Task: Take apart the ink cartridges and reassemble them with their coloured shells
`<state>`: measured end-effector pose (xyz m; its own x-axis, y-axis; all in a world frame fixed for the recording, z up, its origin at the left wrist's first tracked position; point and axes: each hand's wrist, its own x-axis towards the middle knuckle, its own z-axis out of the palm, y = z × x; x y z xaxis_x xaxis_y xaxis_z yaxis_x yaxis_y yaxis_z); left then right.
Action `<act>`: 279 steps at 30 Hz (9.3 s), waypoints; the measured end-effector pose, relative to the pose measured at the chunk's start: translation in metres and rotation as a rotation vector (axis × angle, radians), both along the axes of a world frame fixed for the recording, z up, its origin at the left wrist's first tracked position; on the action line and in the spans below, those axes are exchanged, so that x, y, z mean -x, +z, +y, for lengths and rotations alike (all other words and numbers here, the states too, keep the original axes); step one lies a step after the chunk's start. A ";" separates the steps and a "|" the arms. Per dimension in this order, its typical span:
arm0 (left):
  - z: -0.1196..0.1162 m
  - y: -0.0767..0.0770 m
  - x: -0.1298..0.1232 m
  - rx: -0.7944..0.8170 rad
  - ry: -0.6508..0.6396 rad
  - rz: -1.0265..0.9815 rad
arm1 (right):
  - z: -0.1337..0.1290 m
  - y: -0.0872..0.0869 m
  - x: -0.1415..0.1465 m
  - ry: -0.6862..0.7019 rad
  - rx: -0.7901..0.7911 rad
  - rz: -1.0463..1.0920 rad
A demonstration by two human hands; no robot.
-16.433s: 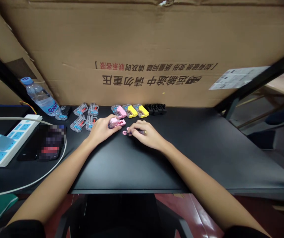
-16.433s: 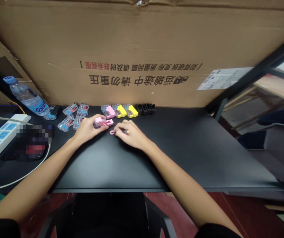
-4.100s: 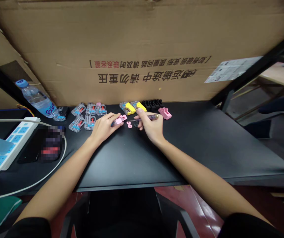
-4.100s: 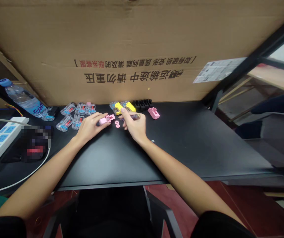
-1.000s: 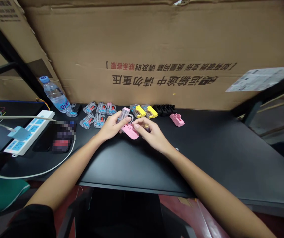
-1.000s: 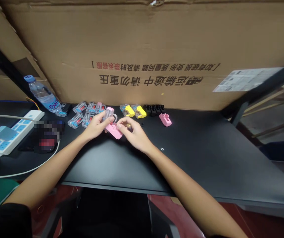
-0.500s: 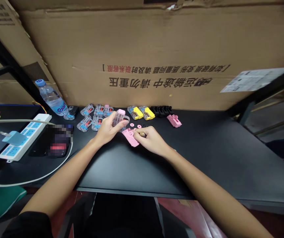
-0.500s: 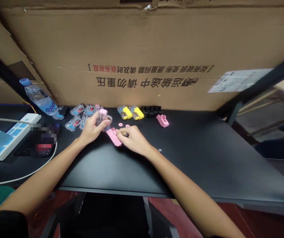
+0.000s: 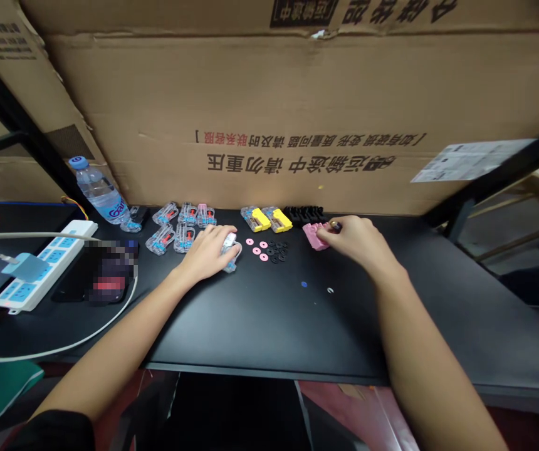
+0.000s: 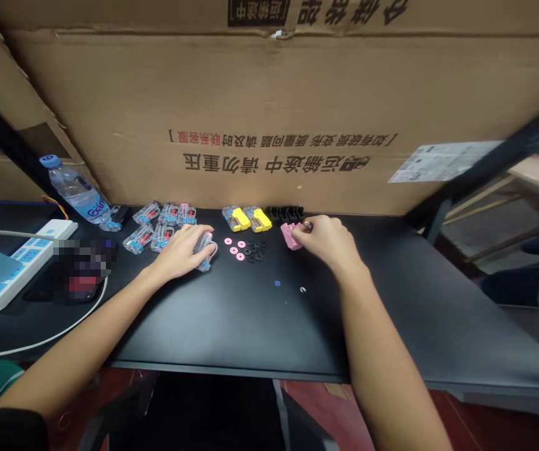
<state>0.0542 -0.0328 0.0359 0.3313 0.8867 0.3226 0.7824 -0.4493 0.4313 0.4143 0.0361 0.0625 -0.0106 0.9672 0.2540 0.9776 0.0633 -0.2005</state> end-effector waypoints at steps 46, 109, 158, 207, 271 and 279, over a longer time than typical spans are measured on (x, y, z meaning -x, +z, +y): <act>0.000 0.011 0.008 -0.192 -0.038 0.147 | -0.014 -0.007 0.089 0.126 -0.227 0.258; -0.003 0.014 0.004 0.359 -0.348 -0.552 | -0.059 -0.001 0.105 0.704 -0.240 0.849; -0.006 0.001 -0.012 0.383 -0.372 -0.449 | -0.066 0.012 0.123 0.760 0.418 1.612; 0.002 -0.001 -0.004 0.057 -0.114 -0.319 | -0.058 -0.035 0.122 0.675 -0.120 0.274; -0.003 0.018 -0.002 0.154 -0.082 -0.608 | -0.064 -0.022 0.130 0.818 0.239 0.855; -0.008 0.019 -0.003 0.177 -0.163 -0.595 | -0.069 -0.013 0.130 0.787 0.223 0.865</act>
<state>0.0577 -0.0405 0.0553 0.2761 0.8966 0.3461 0.3138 -0.4245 0.8493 0.2845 -0.0329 0.0499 -0.5290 0.7953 0.2960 0.2208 0.4658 -0.8569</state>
